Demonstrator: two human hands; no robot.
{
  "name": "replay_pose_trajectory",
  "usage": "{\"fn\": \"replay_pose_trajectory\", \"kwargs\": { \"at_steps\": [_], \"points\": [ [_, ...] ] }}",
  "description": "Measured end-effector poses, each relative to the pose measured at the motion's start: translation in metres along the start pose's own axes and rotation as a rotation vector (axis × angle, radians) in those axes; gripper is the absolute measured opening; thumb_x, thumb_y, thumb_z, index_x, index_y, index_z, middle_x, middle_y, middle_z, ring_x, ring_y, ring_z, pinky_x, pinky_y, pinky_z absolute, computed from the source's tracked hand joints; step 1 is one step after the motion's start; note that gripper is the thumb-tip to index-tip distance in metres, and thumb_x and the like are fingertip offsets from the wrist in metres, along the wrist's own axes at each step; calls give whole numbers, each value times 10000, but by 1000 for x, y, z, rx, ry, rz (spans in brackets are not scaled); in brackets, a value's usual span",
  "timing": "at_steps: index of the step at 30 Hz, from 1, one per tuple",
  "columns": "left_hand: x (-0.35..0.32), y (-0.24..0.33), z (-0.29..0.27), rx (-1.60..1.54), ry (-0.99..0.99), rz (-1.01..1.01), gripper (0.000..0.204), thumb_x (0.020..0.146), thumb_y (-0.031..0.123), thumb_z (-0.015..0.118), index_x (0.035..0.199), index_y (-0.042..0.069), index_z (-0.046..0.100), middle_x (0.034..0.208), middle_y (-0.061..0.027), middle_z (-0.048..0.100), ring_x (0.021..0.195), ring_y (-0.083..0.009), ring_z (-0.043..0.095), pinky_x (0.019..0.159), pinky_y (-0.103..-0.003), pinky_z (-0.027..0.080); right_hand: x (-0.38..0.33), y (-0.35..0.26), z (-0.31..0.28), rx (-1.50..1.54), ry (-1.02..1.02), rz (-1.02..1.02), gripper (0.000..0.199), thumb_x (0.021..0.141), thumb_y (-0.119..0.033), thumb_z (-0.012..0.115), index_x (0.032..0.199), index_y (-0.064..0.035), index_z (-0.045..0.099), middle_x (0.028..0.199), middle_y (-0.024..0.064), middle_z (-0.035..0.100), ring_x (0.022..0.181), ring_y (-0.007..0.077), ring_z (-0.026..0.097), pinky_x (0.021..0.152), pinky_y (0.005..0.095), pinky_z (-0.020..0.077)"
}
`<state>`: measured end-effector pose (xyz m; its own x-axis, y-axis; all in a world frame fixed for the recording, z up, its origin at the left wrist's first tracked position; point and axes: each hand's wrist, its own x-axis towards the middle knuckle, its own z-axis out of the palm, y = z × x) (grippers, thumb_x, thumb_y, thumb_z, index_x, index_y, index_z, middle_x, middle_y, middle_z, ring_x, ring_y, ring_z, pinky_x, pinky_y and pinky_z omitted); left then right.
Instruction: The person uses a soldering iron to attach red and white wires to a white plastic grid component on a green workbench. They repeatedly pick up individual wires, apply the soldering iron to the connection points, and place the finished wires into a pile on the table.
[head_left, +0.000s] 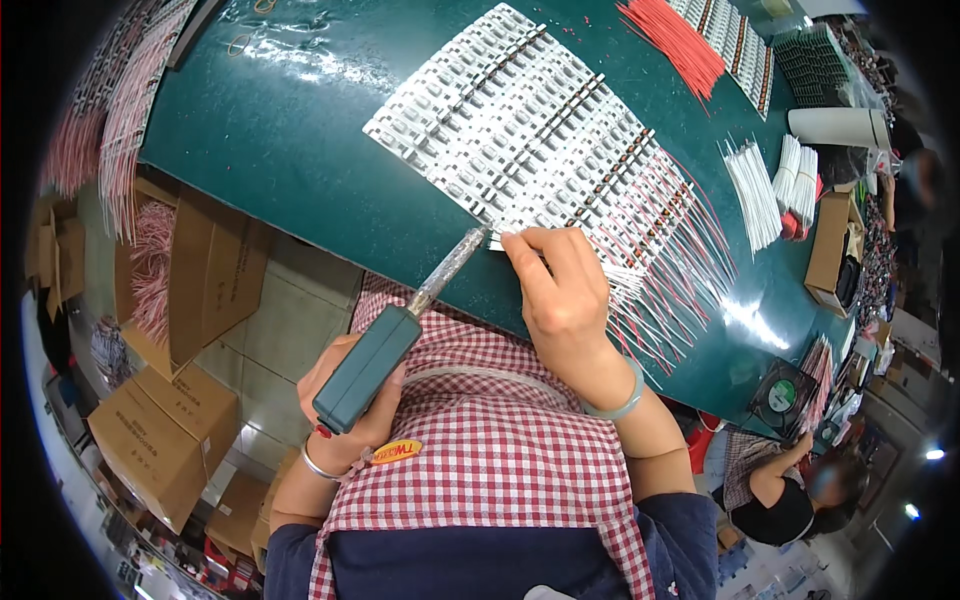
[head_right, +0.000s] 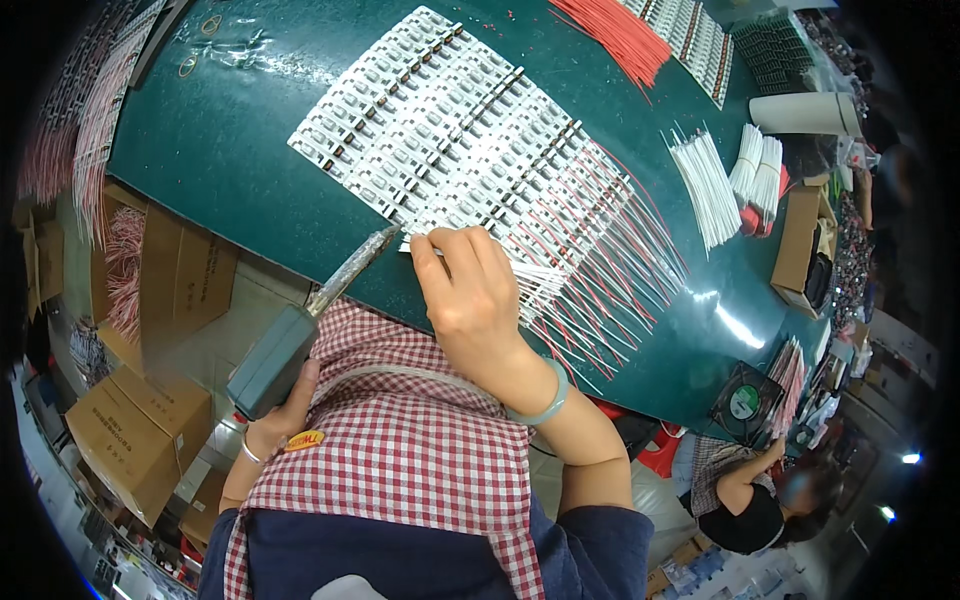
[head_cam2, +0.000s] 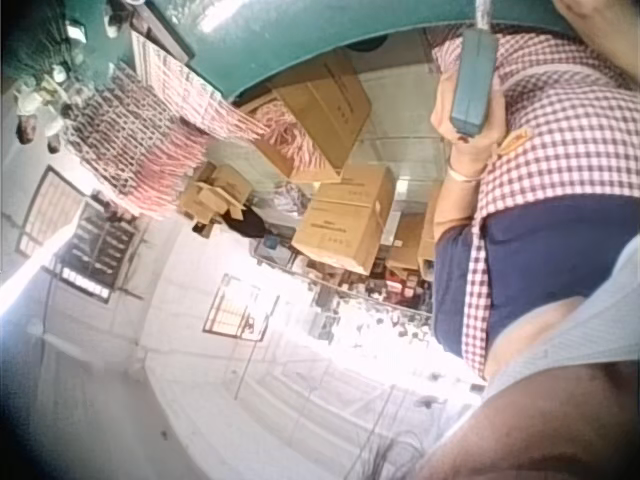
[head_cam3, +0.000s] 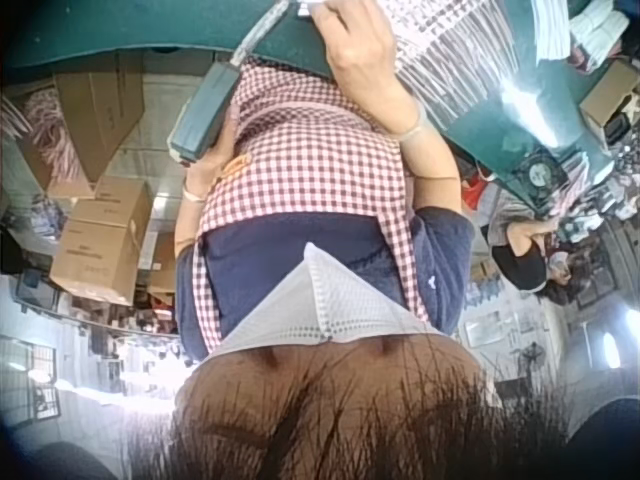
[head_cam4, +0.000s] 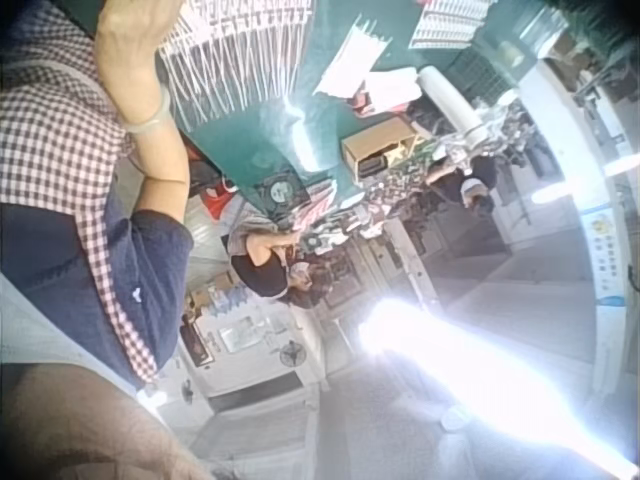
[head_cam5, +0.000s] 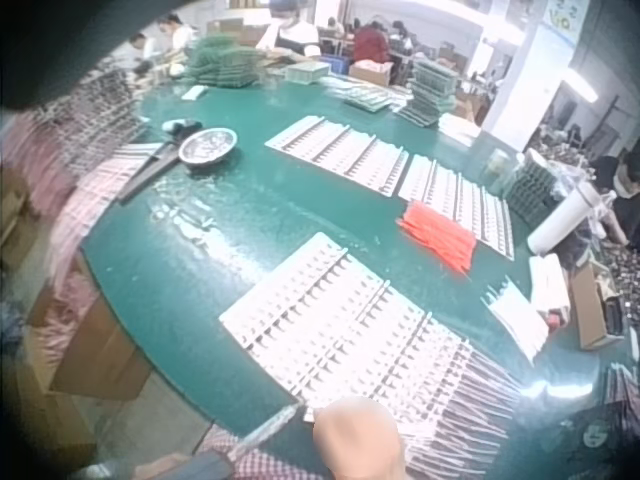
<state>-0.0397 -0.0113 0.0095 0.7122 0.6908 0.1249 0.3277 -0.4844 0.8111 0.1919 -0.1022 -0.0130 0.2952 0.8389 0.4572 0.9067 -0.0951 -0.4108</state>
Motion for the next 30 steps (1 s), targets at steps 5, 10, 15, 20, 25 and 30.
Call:
{"fn": "replay_pose_trajectory", "kwargs": {
  "at_steps": [5,10,15,20,25,30],
  "points": [
    [5,0,4,12,42,84,186,698,-22,746,876,-42,696,867,-156,676,735,-277,684,649,-320,549,2,0,0,-14,-11,-1,306,688,107,677,986,42,692,877,125,635,759,262,601,635,356,504],
    [6,0,8,20,50,93,173,680,-26,738,844,-36,687,842,-147,659,715,-273,675,630,-318,545,2,1,0,-32,-12,3,308,684,102,673,983,35,694,875,121,634,759,259,600,637,354,504],
    [4,-4,4,52,-10,100,224,779,64,768,951,-65,704,905,-182,693,740,-247,693,647,-328,555,2,1,-1,-42,-16,10,307,685,96,674,984,31,697,874,118,633,759,256,598,638,352,503],
    [-1,-3,6,-15,41,11,191,699,-35,742,883,-52,691,855,-153,666,710,-254,680,628,-308,544,2,1,0,-45,-8,15,304,686,93,675,981,27,696,874,115,633,758,253,596,635,351,501],
    [-17,-14,4,-119,14,-92,250,743,-25,753,982,-67,695,918,-173,692,754,-255,702,662,-308,557,2,0,0,-47,-10,28,299,688,97,673,979,28,691,878,116,633,754,255,595,636,352,501],
    [-18,-13,5,-113,11,-125,260,739,-27,756,988,-70,693,931,-176,696,778,-259,711,684,-311,564,1,5,-2,-10,43,0,323,695,12,644,1015,54,663,932,112,627,800,246,579,671,352,471]
  ]
}}
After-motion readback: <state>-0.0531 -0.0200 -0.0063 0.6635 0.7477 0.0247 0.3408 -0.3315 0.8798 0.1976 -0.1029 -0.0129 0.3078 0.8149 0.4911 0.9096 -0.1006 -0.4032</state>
